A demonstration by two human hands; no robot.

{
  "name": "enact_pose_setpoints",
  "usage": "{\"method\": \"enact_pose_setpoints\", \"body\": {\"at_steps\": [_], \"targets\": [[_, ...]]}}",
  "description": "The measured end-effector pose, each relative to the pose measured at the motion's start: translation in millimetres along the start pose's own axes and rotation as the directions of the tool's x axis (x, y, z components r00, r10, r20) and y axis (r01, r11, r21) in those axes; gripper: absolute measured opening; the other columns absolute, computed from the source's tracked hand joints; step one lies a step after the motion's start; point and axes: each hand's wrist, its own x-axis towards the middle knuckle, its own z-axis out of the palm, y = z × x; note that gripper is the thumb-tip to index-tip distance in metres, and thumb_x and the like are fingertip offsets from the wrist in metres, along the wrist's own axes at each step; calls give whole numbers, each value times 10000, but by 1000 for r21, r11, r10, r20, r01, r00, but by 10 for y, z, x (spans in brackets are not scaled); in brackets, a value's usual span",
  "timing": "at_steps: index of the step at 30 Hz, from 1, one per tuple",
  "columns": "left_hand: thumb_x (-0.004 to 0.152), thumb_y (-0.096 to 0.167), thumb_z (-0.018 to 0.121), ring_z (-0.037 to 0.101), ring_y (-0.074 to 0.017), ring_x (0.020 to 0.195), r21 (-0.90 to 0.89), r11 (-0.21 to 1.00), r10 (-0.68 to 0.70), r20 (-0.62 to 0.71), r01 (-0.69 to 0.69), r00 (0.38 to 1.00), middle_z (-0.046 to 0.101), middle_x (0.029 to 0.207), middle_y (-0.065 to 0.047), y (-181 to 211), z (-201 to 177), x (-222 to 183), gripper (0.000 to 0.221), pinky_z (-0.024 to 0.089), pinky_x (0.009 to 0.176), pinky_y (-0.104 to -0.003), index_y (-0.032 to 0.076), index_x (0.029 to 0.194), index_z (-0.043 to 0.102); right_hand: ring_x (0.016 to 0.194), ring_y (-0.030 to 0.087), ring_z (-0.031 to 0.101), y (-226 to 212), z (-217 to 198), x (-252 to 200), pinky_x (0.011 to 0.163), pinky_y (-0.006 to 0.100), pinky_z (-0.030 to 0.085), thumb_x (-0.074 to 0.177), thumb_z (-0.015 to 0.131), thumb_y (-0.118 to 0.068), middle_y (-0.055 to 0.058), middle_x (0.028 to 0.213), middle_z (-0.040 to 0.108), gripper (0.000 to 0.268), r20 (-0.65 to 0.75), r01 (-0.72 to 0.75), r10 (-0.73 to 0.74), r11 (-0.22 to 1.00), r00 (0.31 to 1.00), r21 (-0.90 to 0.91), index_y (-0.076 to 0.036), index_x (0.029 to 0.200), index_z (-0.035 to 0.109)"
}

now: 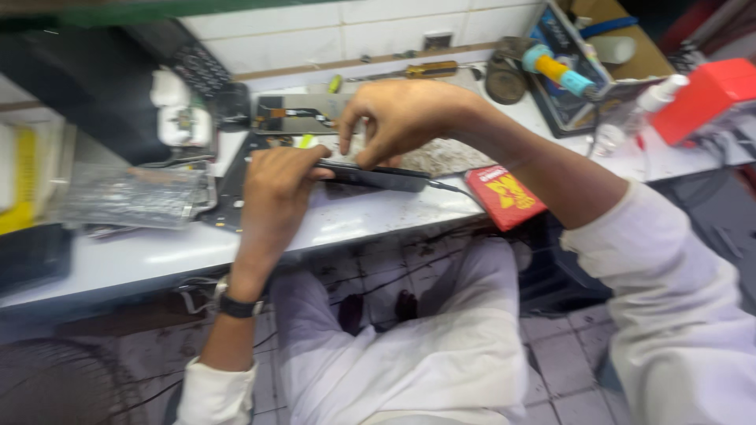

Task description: The person repairs a disassembled smartphone by connecting internal ribbon cables and installing the battery. They use a small screwdriver to adjust components and a charging cable to test the device. The person then places the back cover onto the phone and secures it.

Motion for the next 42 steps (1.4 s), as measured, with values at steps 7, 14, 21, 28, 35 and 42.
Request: {"method": "enact_pose_setpoints", "body": {"at_steps": [7,14,21,28,35,42], "targets": [[928,87,715,665,-263,996,-56,998,-19,-2,19,1000,733,1025,-72,29,-31,-16,267,434,895,-393,64,1193,687,783,196,795,-74,-21,3,722,309,629,769,747,-216,128,937,817,399,54,-150,147,987,988,61,-121,1156,745],[985,150,688,639,-272,982,-63,997,-31,6,31,999,714,1001,-85,50,-29,-12,296,430,906,-395,69,1269,673,833,190,796,-113,-58,12,767,310,591,781,760,-285,90,1001,823,411,68,-220,217,975,974,31,-170,1176,750],[992,151,684,637,-264,957,-66,997,-36,10,36,999,713,988,-85,40,-20,-17,302,428,892,-396,68,1282,666,832,207,803,-157,-75,40,758,320,601,785,757,-289,96,1004,815,427,88,-241,241,970,967,-11,-177,1197,737],[994,153,689,641,-263,953,-60,998,-31,-10,30,999,715,991,-88,25,3,-27,300,432,890,-392,62,1279,664,824,211,803,-168,-75,43,763,315,601,804,749,-284,111,991,824,408,98,-244,244,970,965,-11,-175,1198,741],[1001,164,682,638,-270,958,-57,998,-24,-8,24,1000,713,1007,-95,32,-6,-20,312,435,897,-400,57,1293,657,826,207,796,-161,-79,59,766,309,602,799,751,-277,106,991,820,408,100,-255,255,967,962,-9,-175,1194,738],[1002,201,694,639,-274,971,-62,997,-43,5,43,999,722,1048,-103,40,-6,-19,338,441,899,-400,49,1301,650,820,213,800,-168,-90,53,745,314,591,802,749,-287,108,964,831,403,98,-260,263,964,960,-47,-181,1191,746]]}}
